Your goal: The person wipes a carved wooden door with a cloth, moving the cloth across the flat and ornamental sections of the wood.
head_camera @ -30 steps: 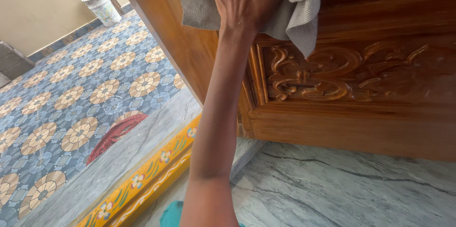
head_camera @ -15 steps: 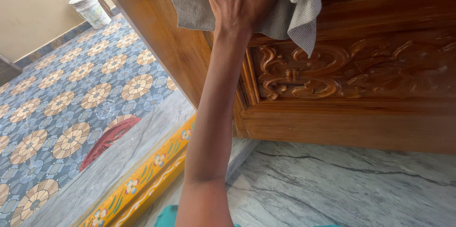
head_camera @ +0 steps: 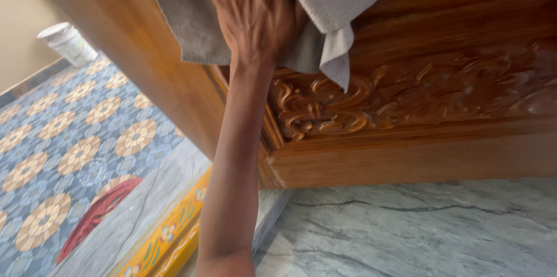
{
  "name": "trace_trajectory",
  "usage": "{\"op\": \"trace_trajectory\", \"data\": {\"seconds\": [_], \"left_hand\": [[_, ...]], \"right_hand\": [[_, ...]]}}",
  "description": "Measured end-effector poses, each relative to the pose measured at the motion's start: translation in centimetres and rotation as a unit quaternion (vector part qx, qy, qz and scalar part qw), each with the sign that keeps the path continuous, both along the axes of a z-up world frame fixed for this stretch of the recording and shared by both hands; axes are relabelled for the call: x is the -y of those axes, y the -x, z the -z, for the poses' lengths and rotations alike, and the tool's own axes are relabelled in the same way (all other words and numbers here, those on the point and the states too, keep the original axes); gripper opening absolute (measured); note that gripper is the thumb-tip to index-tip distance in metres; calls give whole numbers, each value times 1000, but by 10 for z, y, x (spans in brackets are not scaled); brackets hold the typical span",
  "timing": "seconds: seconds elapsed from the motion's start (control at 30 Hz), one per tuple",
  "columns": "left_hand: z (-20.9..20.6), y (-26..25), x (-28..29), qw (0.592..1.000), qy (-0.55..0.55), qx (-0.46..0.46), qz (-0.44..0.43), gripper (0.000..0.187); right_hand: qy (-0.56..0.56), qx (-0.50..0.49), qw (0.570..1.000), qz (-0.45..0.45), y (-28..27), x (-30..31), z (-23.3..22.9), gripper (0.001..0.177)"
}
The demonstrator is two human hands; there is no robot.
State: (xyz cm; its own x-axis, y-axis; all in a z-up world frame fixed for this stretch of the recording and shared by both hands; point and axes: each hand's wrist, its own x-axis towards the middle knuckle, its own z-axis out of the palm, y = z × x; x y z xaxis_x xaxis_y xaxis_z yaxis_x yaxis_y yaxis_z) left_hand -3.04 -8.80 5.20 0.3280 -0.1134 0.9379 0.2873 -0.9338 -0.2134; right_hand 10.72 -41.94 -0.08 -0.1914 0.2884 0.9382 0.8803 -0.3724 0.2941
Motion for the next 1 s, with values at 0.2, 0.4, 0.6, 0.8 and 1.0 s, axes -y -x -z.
{"op": "trace_trajectory", "data": {"seconds": [0.2,0.4,0.6,0.8,1.0], "left_hand": [[-33,34,71,998,38,-51,-8,62],[-27,9,103,992,-46,-17,118,61],[-9,0,126,992,-54,-74,82,46],[-19,17,112,972,-34,-48,230,29],[-26,25,76,977,-51,66,195,31]], "right_hand": [[-56,74,990,-105,-19,22,-31,42],[-7,65,987,-145,50,17,-24,36],[105,-160,966,-174,93,-30,-38,52],[64,-207,970,-111,76,-46,-42,63],[4,-121,989,86,20,-33,-32,63]]}}
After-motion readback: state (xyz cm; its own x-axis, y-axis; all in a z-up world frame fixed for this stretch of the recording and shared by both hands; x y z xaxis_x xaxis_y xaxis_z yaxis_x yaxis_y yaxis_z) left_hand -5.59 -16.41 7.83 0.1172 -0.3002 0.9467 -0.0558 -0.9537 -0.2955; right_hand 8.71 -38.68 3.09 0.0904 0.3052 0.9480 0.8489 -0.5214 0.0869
